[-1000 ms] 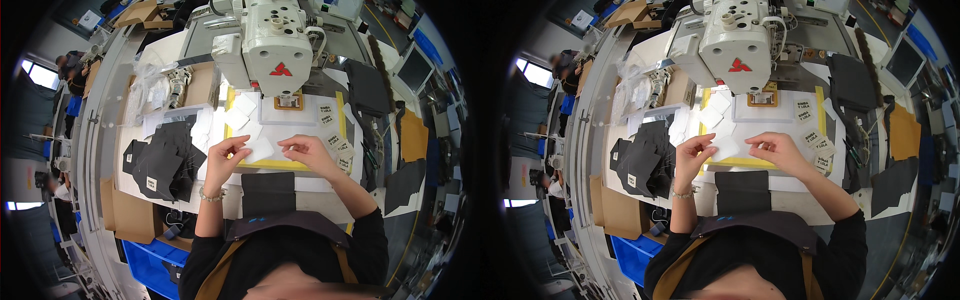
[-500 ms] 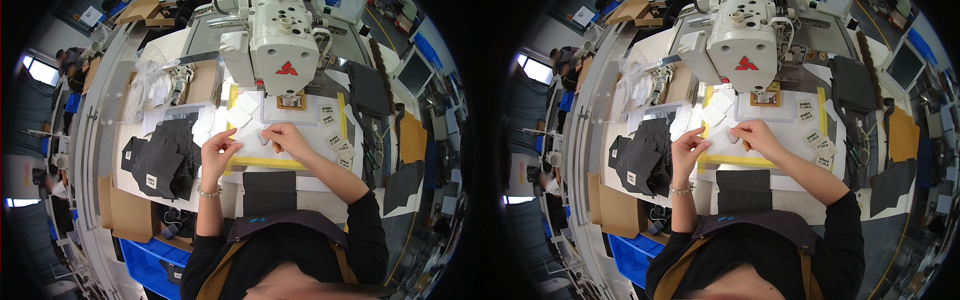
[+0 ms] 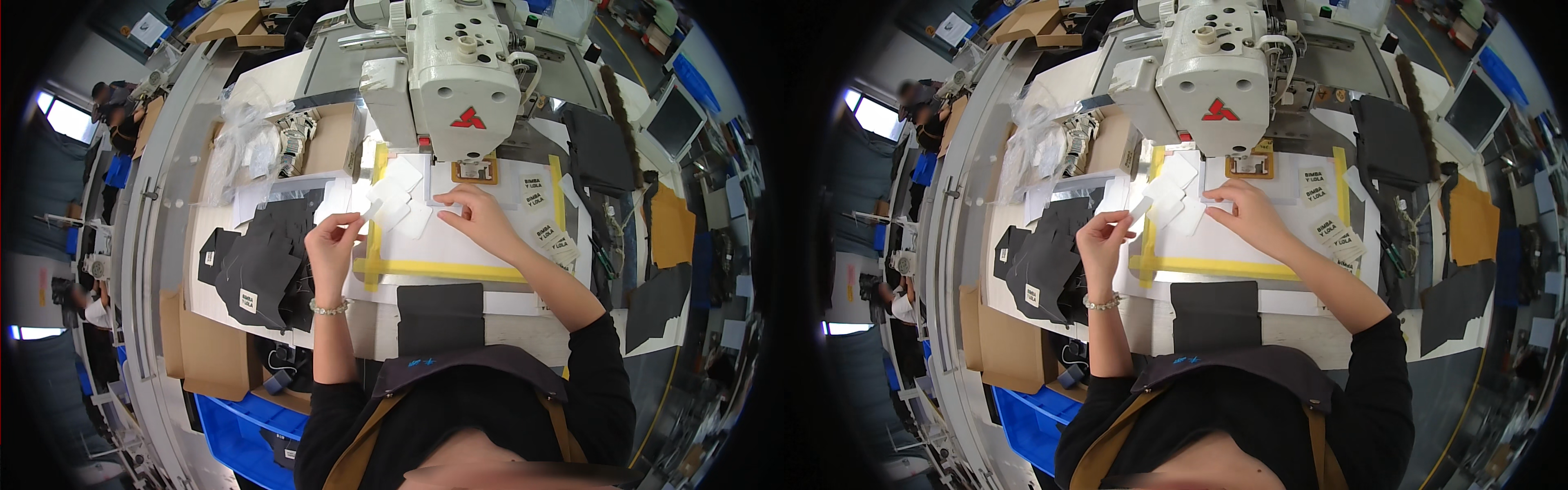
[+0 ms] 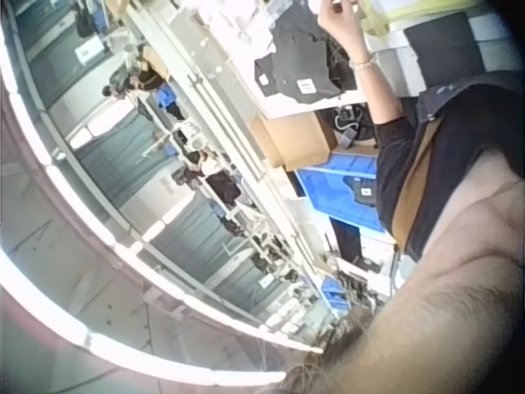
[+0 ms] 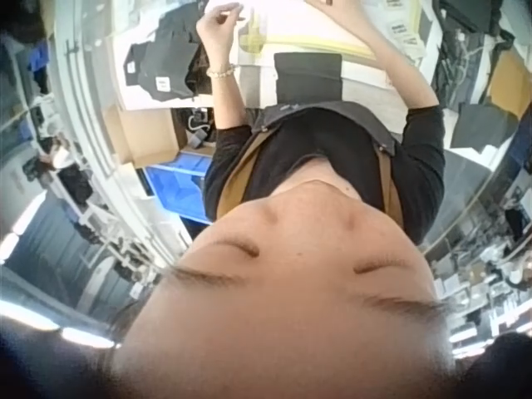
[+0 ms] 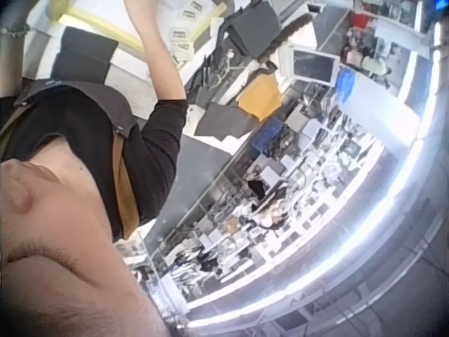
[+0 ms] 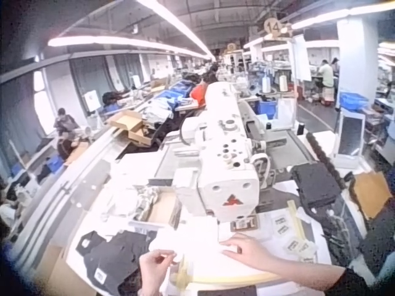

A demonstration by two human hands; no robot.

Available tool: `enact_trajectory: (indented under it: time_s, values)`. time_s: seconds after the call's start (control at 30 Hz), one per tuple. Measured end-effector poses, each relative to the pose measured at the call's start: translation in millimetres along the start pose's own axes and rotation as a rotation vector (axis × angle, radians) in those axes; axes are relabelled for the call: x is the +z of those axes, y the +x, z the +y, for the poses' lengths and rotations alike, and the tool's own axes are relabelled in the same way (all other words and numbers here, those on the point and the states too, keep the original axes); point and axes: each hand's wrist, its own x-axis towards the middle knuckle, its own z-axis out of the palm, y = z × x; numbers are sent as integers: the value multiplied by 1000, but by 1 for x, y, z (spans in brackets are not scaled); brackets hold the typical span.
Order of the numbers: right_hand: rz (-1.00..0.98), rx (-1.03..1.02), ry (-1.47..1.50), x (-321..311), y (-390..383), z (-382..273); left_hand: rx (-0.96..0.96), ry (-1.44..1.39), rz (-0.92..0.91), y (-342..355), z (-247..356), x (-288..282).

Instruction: Using a sewing machine to attach small white labels to black leather pieces.

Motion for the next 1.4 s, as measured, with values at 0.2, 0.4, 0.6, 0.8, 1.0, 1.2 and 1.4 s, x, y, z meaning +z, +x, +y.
enact_trajectory:
  time_s: [0.2, 0.4, 0.6, 0.8, 1.0, 1.2, 1.4]
  values:
    - [249, -47, -41, -26, -40, 9, 694, 197, -250, 11, 4, 95]
    - [452, -349, -511, -54, -68, 47, 968, 441, -548, 32, -21, 136]
    - [143, -296, -755, -51, -74, 48, 1066, 620, -567, 40, -27, 140]
    - [67, -285, -798, -43, -56, 59, 1010, 678, -613, 43, -30, 137]
    - [86, -297, -849, -40, -45, 61, 931, 717, -669, 43, -24, 133]
    - [103, -256, -880, -34, -42, 66, 937, 870, -421, 28, -20, 133]
    - [153, -229, -886, -25, -39, 63, 1026, 707, -446, 15, -4, 133]
